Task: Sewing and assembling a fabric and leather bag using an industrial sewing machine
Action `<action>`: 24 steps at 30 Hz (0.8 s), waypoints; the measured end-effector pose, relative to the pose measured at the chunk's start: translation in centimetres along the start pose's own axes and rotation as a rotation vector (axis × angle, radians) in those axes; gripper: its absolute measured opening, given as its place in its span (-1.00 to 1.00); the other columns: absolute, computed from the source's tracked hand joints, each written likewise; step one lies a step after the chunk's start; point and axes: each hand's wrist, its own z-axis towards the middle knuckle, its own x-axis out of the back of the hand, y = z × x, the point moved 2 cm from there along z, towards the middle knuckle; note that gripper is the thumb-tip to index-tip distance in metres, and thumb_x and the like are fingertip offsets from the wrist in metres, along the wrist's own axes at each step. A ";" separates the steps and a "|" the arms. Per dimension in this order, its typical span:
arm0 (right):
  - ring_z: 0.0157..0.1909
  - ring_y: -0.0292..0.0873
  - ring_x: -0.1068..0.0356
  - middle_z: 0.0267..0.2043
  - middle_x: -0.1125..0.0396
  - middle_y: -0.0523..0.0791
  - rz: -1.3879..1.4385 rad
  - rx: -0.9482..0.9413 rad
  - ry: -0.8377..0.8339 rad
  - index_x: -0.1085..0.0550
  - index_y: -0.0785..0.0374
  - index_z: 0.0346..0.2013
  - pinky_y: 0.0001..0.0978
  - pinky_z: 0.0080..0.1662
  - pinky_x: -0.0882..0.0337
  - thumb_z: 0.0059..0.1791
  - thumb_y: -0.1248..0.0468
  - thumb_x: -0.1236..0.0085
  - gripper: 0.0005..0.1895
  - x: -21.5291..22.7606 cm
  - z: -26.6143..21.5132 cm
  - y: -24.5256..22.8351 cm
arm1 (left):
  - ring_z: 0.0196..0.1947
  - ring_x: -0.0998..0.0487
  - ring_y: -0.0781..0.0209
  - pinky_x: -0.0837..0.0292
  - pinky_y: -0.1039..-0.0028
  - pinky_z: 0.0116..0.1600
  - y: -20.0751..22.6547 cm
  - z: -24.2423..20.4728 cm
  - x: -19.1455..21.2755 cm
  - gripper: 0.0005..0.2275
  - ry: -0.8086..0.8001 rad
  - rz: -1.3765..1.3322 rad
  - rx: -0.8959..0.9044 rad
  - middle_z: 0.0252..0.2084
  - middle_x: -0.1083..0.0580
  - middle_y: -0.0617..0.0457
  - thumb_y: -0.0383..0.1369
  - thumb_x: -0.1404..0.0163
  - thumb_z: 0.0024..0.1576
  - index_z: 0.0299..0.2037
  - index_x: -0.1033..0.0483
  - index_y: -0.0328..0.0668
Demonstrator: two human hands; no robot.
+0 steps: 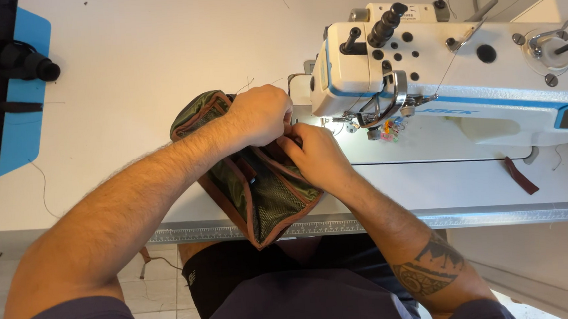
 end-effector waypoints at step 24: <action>-0.15 0.27 -0.52 -0.33 -0.48 0.14 -0.066 0.029 0.079 -0.60 0.40 -0.17 -0.04 -0.26 -0.53 0.07 0.13 -0.05 -0.65 -3.0 1.0 0.6 | -0.27 -0.67 -0.24 -0.63 0.13 -0.24 -1.9 0.7 -0.6 -0.93 0.209 -0.233 -0.063 -0.44 -0.60 -0.13 -0.52 -0.15 0.09 -0.40 -0.67 -0.16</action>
